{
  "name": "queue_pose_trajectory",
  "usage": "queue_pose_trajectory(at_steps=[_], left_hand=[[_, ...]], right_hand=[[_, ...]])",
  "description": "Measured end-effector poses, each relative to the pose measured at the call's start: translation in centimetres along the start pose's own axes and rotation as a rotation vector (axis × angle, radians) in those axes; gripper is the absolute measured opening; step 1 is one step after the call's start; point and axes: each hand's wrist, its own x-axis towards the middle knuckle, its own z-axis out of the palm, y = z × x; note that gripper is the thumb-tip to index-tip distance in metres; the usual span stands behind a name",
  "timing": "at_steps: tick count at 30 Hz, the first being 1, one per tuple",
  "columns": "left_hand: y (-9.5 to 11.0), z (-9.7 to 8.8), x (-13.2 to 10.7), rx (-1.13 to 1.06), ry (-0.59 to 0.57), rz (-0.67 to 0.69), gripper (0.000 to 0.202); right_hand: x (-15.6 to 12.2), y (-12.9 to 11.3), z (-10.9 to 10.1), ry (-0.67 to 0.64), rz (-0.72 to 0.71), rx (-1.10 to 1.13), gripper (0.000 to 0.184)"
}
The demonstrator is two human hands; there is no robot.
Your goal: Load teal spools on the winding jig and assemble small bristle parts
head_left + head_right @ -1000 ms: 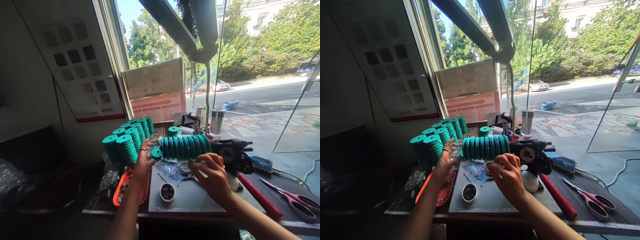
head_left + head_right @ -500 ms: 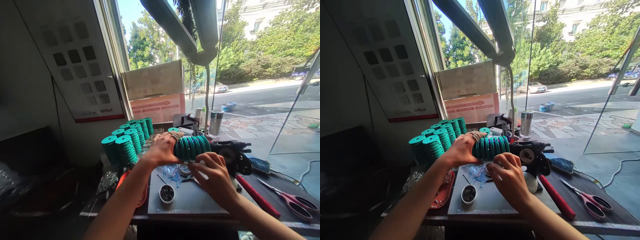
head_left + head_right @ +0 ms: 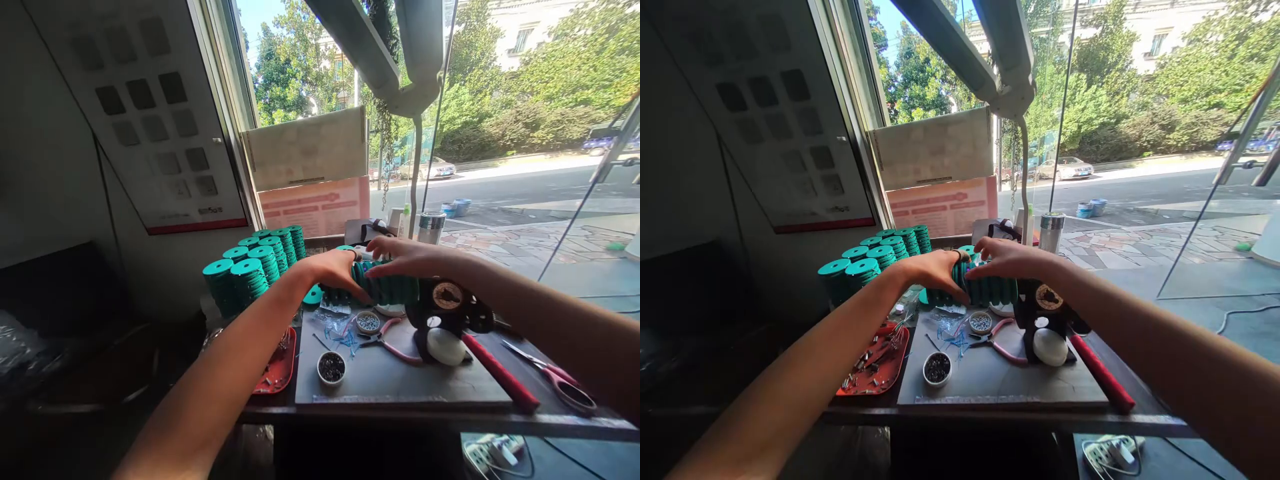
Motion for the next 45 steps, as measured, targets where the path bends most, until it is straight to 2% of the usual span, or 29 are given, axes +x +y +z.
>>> queue_pose_trajectory(at_steps=[2, 4, 6, 9, 17, 22, 29, 33, 38, 41, 45], left_hand=[[0.0, -0.1, -0.1, 0.002, -0.021, -0.028, 0.074], [0.1, -0.1, -0.1, -0.007, -0.048, -0.035, 0.065], [0.1, -0.1, 0.0, -0.022, -0.068, -0.030, 0.058], [0.1, 0.0, 0.2, -0.038, -0.071, -0.038, 0.053], [-0.1, 0.0, 0.3, -0.051, -0.049, -0.089, 0.060], [-0.4, -0.5, 0.7, -0.080, -0.125, -0.082, 0.052], [-1.1, -0.7, 1.5, -0.208, -0.280, -0.107, 0.042], [-1.3, -0.6, 1.7, -0.221, -0.290, -0.121, 0.041], [-1.3, -0.6, 1.8, -0.268, -0.264, -0.106, 0.043], [-1.4, -0.5, 1.9, -0.318, -0.309, -0.114, 0.040], [-1.4, -0.3, 1.9, -0.345, -0.326, -0.143, 0.039]], right_hand=[[1.6, -0.1, -0.9, -0.239, -0.003, 0.012, 0.045], [2.4, -0.5, -1.0, -0.397, 0.011, 0.006, 0.043], [2.6, -0.9, -0.8, -0.470, 0.022, -0.011, 0.045], [2.4, -1.1, -0.4, -0.477, 0.011, -0.034, 0.047], [1.6, -0.9, 0.3, -0.347, -0.093, -0.135, 0.044], [0.9, -1.1, 1.2, -0.189, -0.127, -0.257, 0.040], [-0.7, -1.0, 3.0, 0.062, -0.127, -0.417, 0.047], [-1.6, -0.9, 4.2, 0.224, -0.154, -0.456, 0.050], [-2.2, -0.4, 5.8, 0.366, -0.194, -0.464, 0.053], [-2.5, -0.2, 6.4, 0.412, -0.211, -0.471, 0.054], [-2.6, -0.1, 6.0, 0.378, -0.215, -0.492, 0.055]])
